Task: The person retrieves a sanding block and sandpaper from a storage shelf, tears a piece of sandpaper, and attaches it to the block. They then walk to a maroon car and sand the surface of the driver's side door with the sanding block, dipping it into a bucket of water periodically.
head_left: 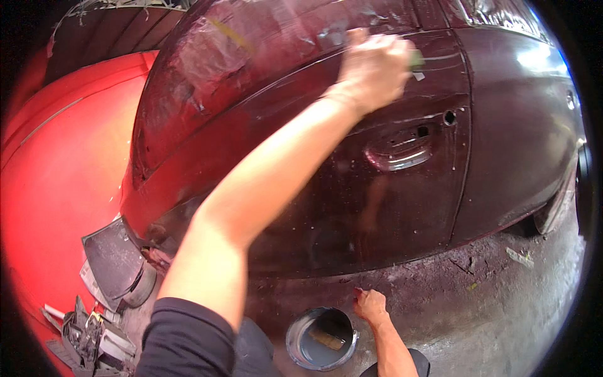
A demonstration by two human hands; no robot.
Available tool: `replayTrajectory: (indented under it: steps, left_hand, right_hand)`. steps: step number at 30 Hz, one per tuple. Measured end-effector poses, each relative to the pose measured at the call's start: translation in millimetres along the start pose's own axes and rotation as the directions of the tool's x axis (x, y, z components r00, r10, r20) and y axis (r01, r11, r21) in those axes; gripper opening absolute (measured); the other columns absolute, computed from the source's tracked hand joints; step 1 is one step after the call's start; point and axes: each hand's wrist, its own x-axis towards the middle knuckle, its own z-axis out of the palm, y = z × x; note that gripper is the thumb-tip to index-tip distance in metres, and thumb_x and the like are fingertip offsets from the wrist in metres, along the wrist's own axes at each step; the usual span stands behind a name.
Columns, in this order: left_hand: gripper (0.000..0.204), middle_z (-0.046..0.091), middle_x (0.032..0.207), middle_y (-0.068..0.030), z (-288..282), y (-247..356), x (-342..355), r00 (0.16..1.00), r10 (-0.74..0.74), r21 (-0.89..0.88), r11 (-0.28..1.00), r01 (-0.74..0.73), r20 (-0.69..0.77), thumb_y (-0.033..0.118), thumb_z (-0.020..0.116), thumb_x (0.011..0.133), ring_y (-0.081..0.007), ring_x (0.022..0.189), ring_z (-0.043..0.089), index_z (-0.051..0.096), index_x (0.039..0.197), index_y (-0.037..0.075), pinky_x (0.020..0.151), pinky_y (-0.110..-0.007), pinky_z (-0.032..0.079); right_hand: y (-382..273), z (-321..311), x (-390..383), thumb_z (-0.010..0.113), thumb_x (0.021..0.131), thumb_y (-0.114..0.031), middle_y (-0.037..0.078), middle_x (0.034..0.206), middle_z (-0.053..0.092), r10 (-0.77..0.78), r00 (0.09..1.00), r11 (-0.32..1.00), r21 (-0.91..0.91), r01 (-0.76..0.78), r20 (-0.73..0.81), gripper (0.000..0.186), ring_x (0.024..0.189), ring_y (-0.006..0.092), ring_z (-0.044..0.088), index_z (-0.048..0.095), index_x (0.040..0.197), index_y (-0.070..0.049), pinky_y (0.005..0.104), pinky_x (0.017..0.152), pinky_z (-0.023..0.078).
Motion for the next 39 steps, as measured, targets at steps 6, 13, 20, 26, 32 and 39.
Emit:
replayTrajectory:
  steps: [6,13,20,26,32,39]
  left_hand:
    - [0.036,0.074,0.123,-0.0107,-105.8,-147.2,-221.3,0.942,-0.293,0.082,0.956,0.283,0.165,0.034,0.074,0.098,-0.0316,0.121,0.067,0.070,0.124,0.010,0.107,-0.048,0.038]
    - [0.037,0.077,0.113,-0.0134,-32.7,-78.2,-61.6,0.992,-0.118,0.030,0.993,0.117,0.041,0.034,0.074,0.091,-0.0334,0.104,0.074,0.068,0.115,0.007,0.089,-0.053,0.051]
    - [0.037,0.074,0.115,-0.0119,-51.0,-93.6,-93.4,0.997,-0.067,0.061,0.996,0.064,0.048,0.032,0.075,0.095,-0.0303,0.112,0.072,0.068,0.123,0.007,0.100,-0.051,0.049]
    - [0.036,0.070,0.120,-0.0091,-164.7,-224.1,-360.2,0.943,-0.264,0.116,0.963,0.245,0.204,0.025,0.077,0.094,-0.0286,0.119,0.064,0.064,0.125,0.011,0.107,-0.045,0.038]
    - [0.037,0.070,0.118,-0.0120,-106.5,-194.7,-278.9,0.986,-0.165,0.079,0.983,0.164,0.013,0.029,0.073,0.097,-0.0317,0.116,0.066,0.062,0.125,0.008,0.103,-0.048,0.041]
    - [0.036,0.071,0.116,-0.0092,-123.8,-199.9,-315.9,0.976,-0.187,0.265,0.952,0.151,0.114,0.038,0.067,0.103,-0.0298,0.110,0.069,0.064,0.127,0.012,0.094,-0.047,0.047]
  right_hand:
    - [-9.1,-1.3,-4.1,0.066,0.092,-0.034,0.019,0.096,0.079,-0.097,0.995,0.995,0.027,0.098,-0.020,0.037,0.089,0.0410,0.077,0.077,0.124,-0.019,0.0544,0.080,0.063]
    - [-32.4,13.2,-8.7,0.065,0.092,-0.032,0.020,0.096,0.079,-0.201,0.979,0.979,0.011,0.201,-0.017,0.038,0.089,0.0410,0.077,0.078,0.125,-0.019,0.0539,0.081,0.063]
    - [-46.8,-16.8,-0.8,0.070,0.094,-0.032,0.020,0.098,0.079,-0.234,0.972,0.969,0.079,0.236,-0.033,0.033,0.092,0.0374,0.078,0.082,0.120,-0.016,0.0472,0.085,0.063]
    - [-173.7,-153.2,-46.9,0.080,0.098,-0.027,0.009,0.124,0.076,-0.932,0.286,0.232,0.973,0.006,0.221,0.040,0.119,0.0236,0.068,0.076,0.132,-0.007,0.0369,0.099,0.054]
    - [-252.8,-209.5,-112.8,0.084,0.095,-0.022,0.014,0.109,0.072,-0.962,-0.073,-0.262,0.965,-0.011,-0.262,0.026,0.094,0.0302,0.068,0.077,0.109,-0.001,0.0406,0.081,0.055]
    - [-317.4,-240.7,-94.0,0.073,0.103,-0.030,0.005,0.090,0.059,-0.407,0.788,-0.470,0.846,0.253,-0.462,0.024,0.076,0.0209,0.059,0.064,0.088,-0.013,0.0396,0.076,0.045]
